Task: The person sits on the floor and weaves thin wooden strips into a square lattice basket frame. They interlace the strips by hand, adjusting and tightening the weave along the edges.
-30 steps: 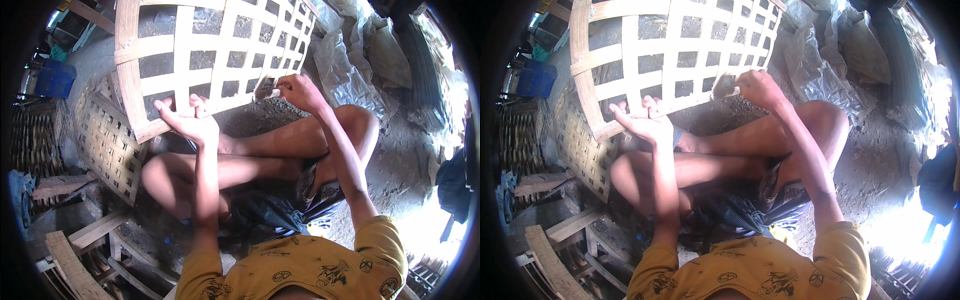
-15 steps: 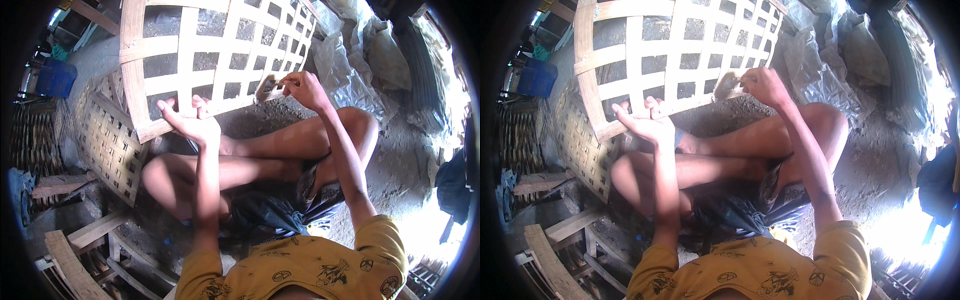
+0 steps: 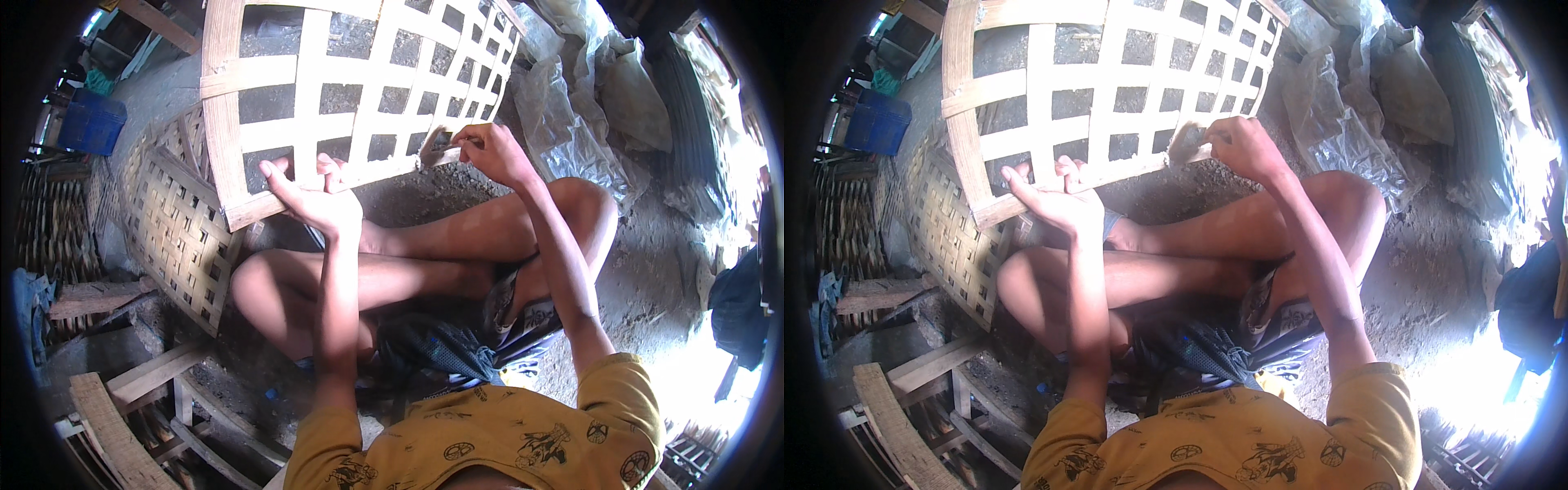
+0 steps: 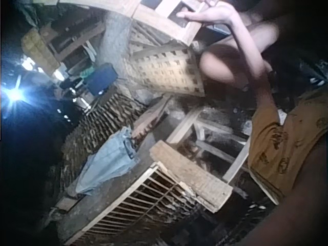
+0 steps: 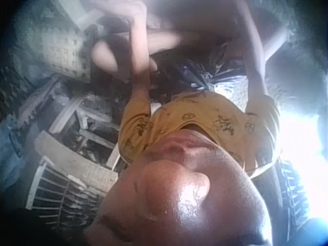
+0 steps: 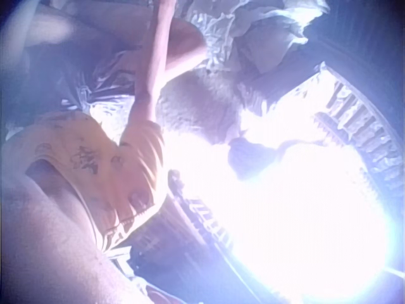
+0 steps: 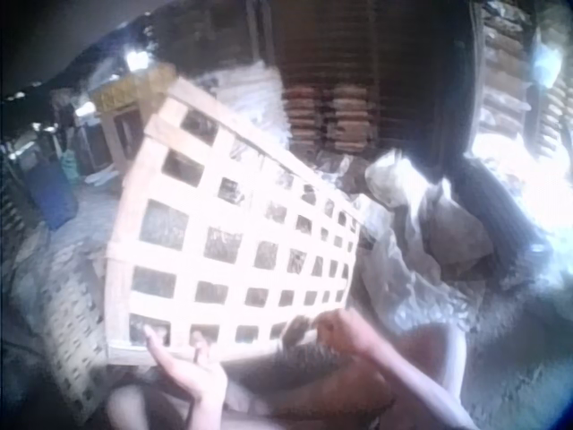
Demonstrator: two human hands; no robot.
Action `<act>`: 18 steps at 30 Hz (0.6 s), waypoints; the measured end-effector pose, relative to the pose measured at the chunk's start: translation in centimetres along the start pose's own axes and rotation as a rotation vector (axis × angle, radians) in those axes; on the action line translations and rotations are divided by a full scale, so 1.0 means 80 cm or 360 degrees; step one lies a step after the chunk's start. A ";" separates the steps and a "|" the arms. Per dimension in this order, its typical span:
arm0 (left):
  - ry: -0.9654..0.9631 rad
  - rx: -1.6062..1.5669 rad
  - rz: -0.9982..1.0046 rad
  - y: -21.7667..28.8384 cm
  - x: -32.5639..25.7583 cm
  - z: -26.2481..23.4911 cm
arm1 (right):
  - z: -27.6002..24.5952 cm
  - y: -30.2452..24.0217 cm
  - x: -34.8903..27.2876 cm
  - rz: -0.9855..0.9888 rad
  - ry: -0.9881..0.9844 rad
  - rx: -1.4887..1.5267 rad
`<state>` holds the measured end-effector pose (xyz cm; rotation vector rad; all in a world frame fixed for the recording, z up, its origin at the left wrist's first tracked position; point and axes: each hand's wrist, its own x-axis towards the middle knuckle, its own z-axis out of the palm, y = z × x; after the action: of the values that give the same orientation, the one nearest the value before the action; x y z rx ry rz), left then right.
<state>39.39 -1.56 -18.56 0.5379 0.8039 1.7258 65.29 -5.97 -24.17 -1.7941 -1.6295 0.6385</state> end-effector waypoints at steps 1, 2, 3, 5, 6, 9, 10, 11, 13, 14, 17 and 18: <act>-0.0034 0.0004 0.0007 0.000 -0.001 -0.001 | -0.001 -0.002 -0.001 0.0018 -0.0020 0.0039; -0.0060 0.0005 0.0014 0.000 -0.001 -0.002 | 0.001 0.000 0.000 -0.0022 -0.0003 0.0019; -0.0088 0.0005 0.0020 0.001 0.000 -0.003 | 0.004 0.004 0.002 -0.0063 0.0013 -0.0001; -0.0111 0.0004 0.0024 -0.001 0.001 -0.007 | 0.008 0.005 0.003 -0.0107 0.0086 -0.0136; -0.0107 0.0000 0.0021 -0.002 0.002 -0.008 | 0.011 0.005 0.001 -0.0111 0.0143 -0.0254; -0.0040 0.0000 0.0027 0.000 -0.003 0.000 | 0.014 0.001 -0.001 -0.0123 0.0218 -0.0447; -0.0001 0.0001 0.0027 0.000 -0.006 0.003 | 0.013 -0.003 -0.003 -0.0125 0.0221 -0.0488; -0.0007 -0.0001 0.0041 -0.001 -0.005 0.002 | 0.010 -0.006 -0.004 -0.0117 0.0240 -0.0473; -0.0014 -0.0008 0.0068 -0.004 -0.003 0.001 | -0.002 -0.013 -0.009 -0.0103 0.0273 -0.0446; -0.0030 0.0010 0.0069 -0.002 -0.003 0.000 | -0.005 -0.007 -0.007 -0.0130 0.0264 -0.0373; -0.0063 0.0030 0.0061 0.000 -0.002 -0.003 | -0.006 -0.010 -0.005 -0.0160 0.0189 -0.0328; -0.0058 0.0015 0.0052 -0.001 -0.001 -0.004 | -0.002 -0.010 -0.005 -0.0185 0.0204 -0.0283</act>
<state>39.27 -1.72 -18.84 0.5902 0.7816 1.7382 64.78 -6.31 -23.52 -1.8083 -1.7328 0.3281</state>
